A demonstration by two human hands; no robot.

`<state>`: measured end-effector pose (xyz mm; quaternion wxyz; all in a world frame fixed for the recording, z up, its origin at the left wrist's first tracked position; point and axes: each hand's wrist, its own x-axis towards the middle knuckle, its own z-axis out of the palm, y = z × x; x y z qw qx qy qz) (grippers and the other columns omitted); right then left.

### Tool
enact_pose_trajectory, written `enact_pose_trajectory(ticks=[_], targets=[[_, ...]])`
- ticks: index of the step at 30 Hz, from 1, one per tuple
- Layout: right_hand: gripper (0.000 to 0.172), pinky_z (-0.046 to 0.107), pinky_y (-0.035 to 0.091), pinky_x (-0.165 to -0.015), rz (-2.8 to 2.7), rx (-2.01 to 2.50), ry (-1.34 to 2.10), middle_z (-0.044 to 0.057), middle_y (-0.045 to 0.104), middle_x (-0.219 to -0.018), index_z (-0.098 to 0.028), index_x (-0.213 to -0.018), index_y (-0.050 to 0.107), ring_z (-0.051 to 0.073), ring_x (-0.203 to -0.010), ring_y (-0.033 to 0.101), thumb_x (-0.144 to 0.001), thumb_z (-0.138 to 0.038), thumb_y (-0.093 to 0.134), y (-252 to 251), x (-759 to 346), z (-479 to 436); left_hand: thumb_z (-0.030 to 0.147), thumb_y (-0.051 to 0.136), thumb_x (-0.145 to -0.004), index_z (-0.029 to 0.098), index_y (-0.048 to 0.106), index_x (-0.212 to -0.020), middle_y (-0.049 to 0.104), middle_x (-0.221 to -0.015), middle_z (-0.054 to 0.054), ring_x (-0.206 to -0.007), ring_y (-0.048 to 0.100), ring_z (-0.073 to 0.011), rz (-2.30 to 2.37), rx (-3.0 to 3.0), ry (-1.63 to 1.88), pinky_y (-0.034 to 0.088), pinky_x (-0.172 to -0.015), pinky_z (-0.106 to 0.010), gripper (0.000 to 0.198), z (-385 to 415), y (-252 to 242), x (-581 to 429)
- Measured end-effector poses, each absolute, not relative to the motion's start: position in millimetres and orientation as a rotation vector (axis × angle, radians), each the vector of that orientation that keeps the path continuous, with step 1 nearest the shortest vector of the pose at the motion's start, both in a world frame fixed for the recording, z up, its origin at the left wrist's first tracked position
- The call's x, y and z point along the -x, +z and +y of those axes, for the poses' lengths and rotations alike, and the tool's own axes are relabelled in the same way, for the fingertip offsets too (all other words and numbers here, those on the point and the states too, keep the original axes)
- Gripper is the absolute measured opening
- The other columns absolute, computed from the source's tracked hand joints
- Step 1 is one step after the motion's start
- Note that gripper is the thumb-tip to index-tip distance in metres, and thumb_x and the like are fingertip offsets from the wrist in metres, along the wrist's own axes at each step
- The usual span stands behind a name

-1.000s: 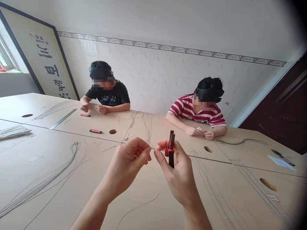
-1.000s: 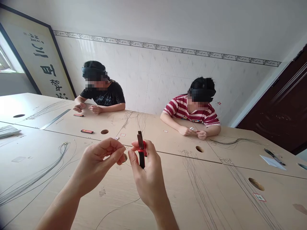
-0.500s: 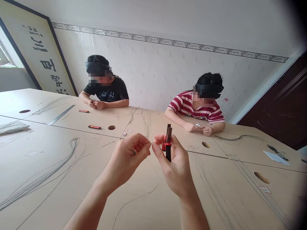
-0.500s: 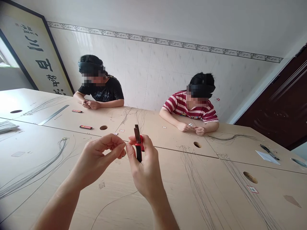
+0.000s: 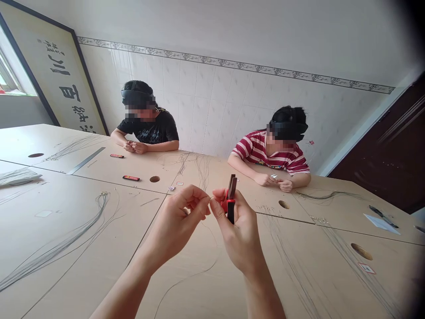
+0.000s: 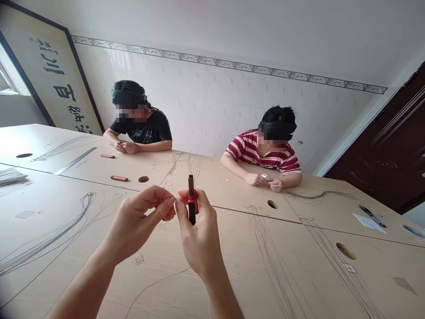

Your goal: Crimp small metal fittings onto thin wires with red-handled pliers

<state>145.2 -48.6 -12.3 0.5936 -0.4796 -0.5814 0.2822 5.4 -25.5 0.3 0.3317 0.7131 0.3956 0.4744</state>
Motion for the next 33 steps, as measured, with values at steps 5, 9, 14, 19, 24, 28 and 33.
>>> enact_pose_trajectory(ticks=[5,9,14,19,24,28,33], targets=[[0.02,0.027,0.05,-0.082,-1.325,1.119,0.7,-0.002,0.062,-0.09,-0.026,-0.101,0.059,0.012,-0.085,0.061,-0.09,-0.042,0.061,-13.2,-147.1,-46.7,0.029,0.056,-0.093,0.02,0.061,-0.079,0.065,-0.068,0.003,-0.065,0.061,-0.0101,1.003,-1.819,1.265,0.05,-0.059,-0.021,0.017,-23.3,-0.3,-5.9],[0.018,0.028,0.049,-0.083,-1.34,1.094,0.665,-0.001,0.063,-0.095,-0.026,-0.102,0.058,0.014,-0.091,0.06,-0.091,-0.041,0.06,-12.8,-151.8,-46.0,0.03,0.056,-0.093,0.019,0.061,-0.081,0.066,-0.069,0.003,-0.064,0.061,-0.0101,0.907,-1.74,1.259,0.052,-0.061,-0.022,0.017,-21.2,0.0,-2.4],[0.013,0.027,0.048,-0.083,-1.388,1.032,0.605,-0.001,0.064,-0.098,-0.027,-0.1,0.059,0.012,-0.086,0.059,-0.091,-0.036,0.059,-12.4,-156.0,-46.5,0.031,0.057,-0.093,0.019,0.061,-0.08,0.067,-0.068,0.002,-0.062,0.061,-0.0097,0.842,-1.71,1.185,0.052,-0.061,-0.022,0.019,-21.1,1.7,0.6],[0.01,0.025,0.047,-0.08,-1.404,1.049,0.572,-0.003,0.063,-0.092,-0.027,-0.096,0.06,0.011,-0.084,0.058,-0.09,-0.035,0.061,-11.2,-157.0,-47.9,0.03,0.057,-0.093,0.018,0.06,-0.079,0.066,-0.067,0.003,-0.06,0.059,-0.0088,0.833,-1.73,1.139,0.05,-0.06,-0.021,0.018,-22.9,3.3,-1.7],[0.012,0.026,0.047,-0.083,-1.437,1.049,0.615,-0.003,0.063,-0.087,-0.027,-0.097,0.06,0.012,-0.084,0.059,-0.089,-0.035,0.063,-9.1,-159.9,-48.0,0.031,0.057,-0.093,0.018,0.059,-0.078,0.066,-0.067,0.002,-0.06,0.059,-0.0089,0.842,-1.731,1.124,0.049,-0.059,-0.021,0.02,-22.6,3.3,-2.0],[0.012,0.025,0.048,-0.079,-1.407,1.008,0.653,-0.003,0.062,-0.083,-0.026,-0.096,0.061,0.012,-0.08,0.059,-0.088,-0.035,0.064,-8.4,-161.0,-46.5,0.035,0.055,-0.094,0.018,0.063,-0.087,0.068,-0.072,0.001,-0.061,0.06,-0.009,0.84,-1.729,1.092,0.05,-0.06,-0.021,0.02,-21.0,2.8,-0.9],[0.013,0.026,0.049,-0.079,-1.386,0.995,0.664,-0.003,0.062,-0.083,-0.026,-0.097,0.061,0.012,-0.079,0.059,-0.088,-0.034,0.064,-8.7,-160.2,-46.3,0.035,0.053,-0.095,0.018,0.065,-0.096,0.069,-0.072,0.0,-0.06,0.061,-0.0098,0.825,-1.72,1.065,0.051,-0.059,-0.022,0.02,-20.5,4.6,-1.4]])
